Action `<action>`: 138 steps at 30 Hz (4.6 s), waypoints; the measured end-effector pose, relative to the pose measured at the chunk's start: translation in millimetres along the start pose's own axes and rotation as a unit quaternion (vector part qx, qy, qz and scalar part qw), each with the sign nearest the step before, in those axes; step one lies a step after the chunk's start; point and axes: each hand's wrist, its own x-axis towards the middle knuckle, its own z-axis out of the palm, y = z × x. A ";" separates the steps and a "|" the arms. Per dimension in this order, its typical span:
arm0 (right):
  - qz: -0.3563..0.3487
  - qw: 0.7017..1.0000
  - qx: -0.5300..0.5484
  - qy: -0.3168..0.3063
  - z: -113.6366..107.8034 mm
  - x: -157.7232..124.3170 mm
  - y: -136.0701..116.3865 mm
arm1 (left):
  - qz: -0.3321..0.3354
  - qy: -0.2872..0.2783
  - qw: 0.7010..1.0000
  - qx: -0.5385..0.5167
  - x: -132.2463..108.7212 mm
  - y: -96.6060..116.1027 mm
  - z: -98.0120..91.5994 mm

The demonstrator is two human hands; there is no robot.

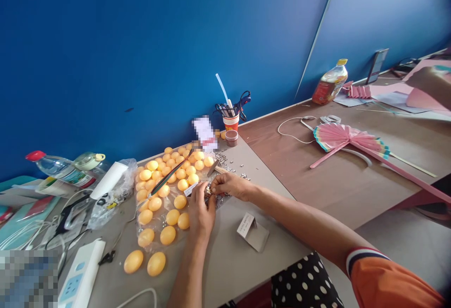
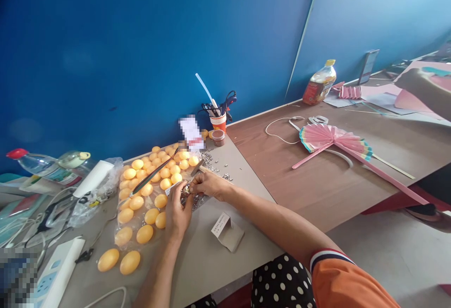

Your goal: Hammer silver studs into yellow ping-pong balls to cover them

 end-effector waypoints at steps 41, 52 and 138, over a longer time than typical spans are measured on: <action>-0.065 0.989 -0.098 0.094 -5.6 0.2 -7.5 | -0.087 -0.013 0.991 -0.096 0.2 9.6 -1.2; -0.086 0.705 -0.703 0.042 -2.4 -8.0 -0.8 | -0.220 0.014 0.959 -0.176 2.5 4.7 -4.1; -0.025 0.990 0.139 0.019 -3.8 1.4 -5.8 | -0.260 -0.004 0.937 -0.234 4.6 9.0 -4.7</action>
